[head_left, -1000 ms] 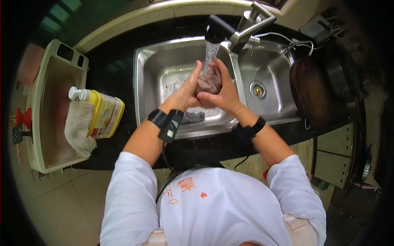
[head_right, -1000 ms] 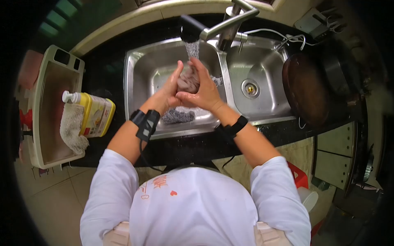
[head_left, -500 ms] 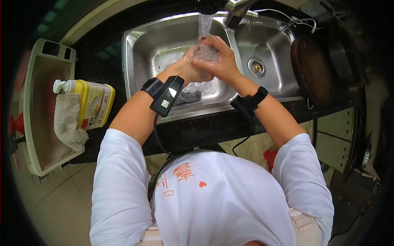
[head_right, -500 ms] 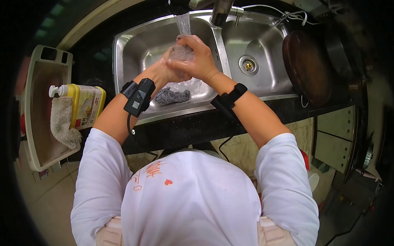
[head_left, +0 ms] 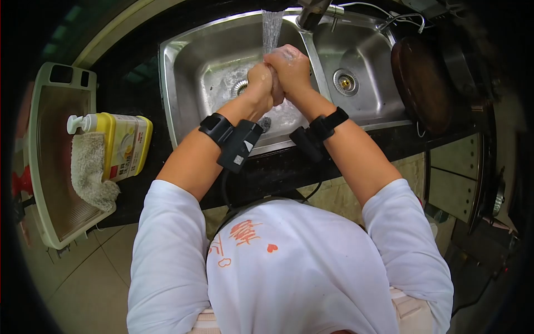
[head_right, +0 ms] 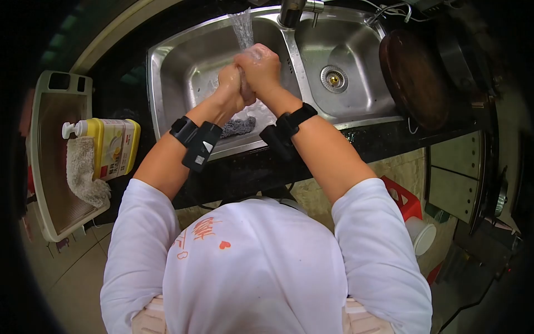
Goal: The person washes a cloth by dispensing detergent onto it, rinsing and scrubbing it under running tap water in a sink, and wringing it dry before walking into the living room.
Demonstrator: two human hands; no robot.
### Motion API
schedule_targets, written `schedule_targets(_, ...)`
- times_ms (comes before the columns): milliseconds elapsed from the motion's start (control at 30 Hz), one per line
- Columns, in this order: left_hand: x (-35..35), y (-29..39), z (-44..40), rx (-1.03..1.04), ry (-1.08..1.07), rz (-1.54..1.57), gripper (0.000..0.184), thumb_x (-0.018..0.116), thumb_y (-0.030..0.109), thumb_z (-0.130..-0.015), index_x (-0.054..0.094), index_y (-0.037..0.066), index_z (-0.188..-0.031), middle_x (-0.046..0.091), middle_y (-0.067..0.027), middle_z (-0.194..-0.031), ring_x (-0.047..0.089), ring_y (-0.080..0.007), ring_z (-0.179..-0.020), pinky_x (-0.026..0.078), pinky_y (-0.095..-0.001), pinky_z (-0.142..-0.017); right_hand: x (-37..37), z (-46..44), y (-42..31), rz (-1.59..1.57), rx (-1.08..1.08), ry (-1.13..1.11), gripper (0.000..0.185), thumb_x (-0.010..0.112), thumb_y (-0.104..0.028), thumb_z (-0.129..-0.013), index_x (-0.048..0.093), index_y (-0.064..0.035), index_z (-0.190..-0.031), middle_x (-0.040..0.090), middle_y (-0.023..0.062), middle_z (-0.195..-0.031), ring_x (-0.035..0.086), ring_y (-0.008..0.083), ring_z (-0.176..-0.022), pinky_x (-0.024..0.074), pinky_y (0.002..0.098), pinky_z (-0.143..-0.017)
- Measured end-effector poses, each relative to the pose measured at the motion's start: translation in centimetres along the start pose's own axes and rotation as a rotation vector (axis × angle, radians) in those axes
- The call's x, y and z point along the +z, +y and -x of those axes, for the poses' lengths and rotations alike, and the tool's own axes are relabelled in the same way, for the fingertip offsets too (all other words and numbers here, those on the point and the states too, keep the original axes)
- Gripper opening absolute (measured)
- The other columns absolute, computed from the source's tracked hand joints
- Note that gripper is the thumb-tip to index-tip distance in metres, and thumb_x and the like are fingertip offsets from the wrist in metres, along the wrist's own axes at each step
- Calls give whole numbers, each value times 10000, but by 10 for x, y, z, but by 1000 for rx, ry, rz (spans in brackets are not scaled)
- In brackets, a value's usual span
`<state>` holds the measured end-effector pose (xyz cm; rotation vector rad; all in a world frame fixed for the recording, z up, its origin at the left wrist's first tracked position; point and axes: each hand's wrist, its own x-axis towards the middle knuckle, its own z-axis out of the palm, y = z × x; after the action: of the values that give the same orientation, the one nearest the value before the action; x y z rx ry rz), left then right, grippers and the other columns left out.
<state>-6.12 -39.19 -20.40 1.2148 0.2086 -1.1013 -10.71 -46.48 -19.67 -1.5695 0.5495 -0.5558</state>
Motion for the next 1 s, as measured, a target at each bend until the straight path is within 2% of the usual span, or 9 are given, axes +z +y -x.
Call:
schedule_targets(67,-4,-9,2,54,56,-132,361,300,395,-866,518,106,-853,549,-44,-681,545,-193,-536,423,-297,-441,0,-8,7,-195,83,-1,146,624,-160,-715,567,-38,-772,592,51,-753,549,141,-645,446,269,-596)
schedule_targets(133,-5,-16,7,109,112,-267,379,287,405,-874,515,105,-850,534,-29,-609,535,-183,-467,393,-281,-392,-12,-16,11,-540,525,-99,129,615,-173,-760,563,-55,-773,592,45,-734,560,148,-643,462,283,-604)
schedule_targets(267,-4,-2,26,191,33,-312,454,362,448,-854,524,45,-988,582,-92,-809,592,-211,-651,490,-347,-520,-28,-24,-7,-632,703,-309,184,578,-244,-814,563,-62,-837,602,48,-812,588,170,-714,492,307,-660)
schedule_targets(433,-37,33,25,240,-22,-23,351,355,290,-882,480,31,-1082,543,-145,-998,580,-270,-834,506,-442,-688,-46,-41,-18,-212,472,-375,212,533,-173,-842,547,3,-959,602,86,-913,599,163,-797,499,290,-708)
schedule_targets(533,-56,46,11,140,50,34,363,360,263,-881,434,17,-1138,473,-174,-1108,520,-324,-974,447,-480,-809,-43,-56,-25,-325,389,-323,228,529,-176,-844,541,11,-975,599,94,-929,599,173,-813,505,303,-715)
schedule_targets(633,-60,50,1,10,230,-112,409,517,256,-830,420,30,-1157,357,-168,-1223,324,-334,-1180,337,-506,-898,-38,-60,-41,-526,475,-350,227,520,-167,-847,537,18,-978,594,118,-940,602,202,-836,508,334,-749)
schedule_targets(800,-54,56,-1,253,47,-306,534,554,236,-814,323,104,-1277,325,-108,-1303,314,-274,-1207,309,-470,-919,-40,-68,-45,-663,500,-411,217,534,-128,-825,527,35,-968,588,144,-943,603,221,-837,508,340,-760)
schedule_targets(867,-44,64,3,545,-171,-520,596,556,229,-815,268,108,-1323,272,-98,-1356,298,-243,-1226,317,-429,-921,-44,-67,-58,-642,515,-484,208,532,-88,-809,520,27,-982,586,131,-935,600,212,-835,507,329,-762)
schedule_targets(1000,-33,77,-4,469,-243,-613,536,568,205,-802,360,65,-1276,514,-71,-1153,457,-160,-1045,368,-340,-843,-48,-67,-65,-635,419,-486,269,528,21,-728,510,42,-996,586,147,-920,607,229,-809,511,331,-732)
